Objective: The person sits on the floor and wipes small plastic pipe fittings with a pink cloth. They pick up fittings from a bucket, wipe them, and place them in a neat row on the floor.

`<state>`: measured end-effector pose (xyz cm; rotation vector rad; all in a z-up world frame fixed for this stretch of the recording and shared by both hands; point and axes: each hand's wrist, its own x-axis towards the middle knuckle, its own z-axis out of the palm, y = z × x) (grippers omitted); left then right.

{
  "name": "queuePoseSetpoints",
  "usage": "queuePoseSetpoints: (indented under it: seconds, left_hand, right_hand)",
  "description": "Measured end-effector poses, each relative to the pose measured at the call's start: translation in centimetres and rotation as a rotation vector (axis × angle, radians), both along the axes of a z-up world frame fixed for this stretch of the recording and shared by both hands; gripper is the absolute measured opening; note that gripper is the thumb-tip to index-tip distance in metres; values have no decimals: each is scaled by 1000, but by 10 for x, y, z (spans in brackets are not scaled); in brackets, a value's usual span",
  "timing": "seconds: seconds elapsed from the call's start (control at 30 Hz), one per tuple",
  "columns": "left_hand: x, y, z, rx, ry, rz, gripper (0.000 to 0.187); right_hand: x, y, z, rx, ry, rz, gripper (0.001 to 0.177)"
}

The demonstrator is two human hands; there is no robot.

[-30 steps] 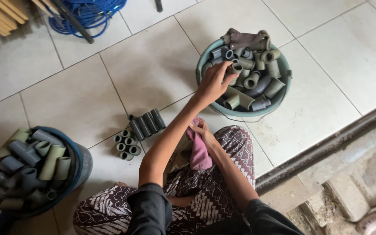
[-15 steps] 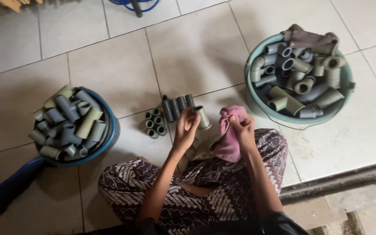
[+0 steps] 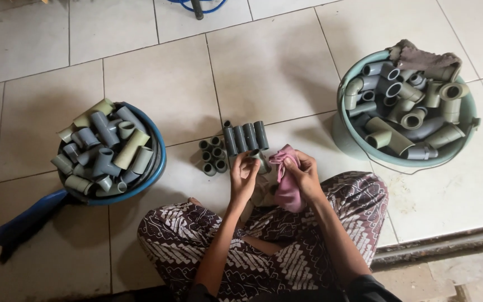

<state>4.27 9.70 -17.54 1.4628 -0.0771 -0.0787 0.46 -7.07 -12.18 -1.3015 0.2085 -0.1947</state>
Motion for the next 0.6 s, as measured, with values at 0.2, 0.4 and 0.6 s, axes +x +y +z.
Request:
queuePoseSetpoints:
  seconds: [0.2, 0.4, 0.6]
  left_hand:
    - [3, -2, -4, -115, 4, 8, 36]
    - [0, 9, 28, -48, -133, 28, 42]
    - [6, -19, 36, -120, -369, -67, 45]
  right_hand:
    - [6, 1, -8, 250, -173, 27, 1]
    - [-13, -56, 14, -72, -373, -21, 25]
    - [-8, -59, 73, -771, -279, -221, 27]
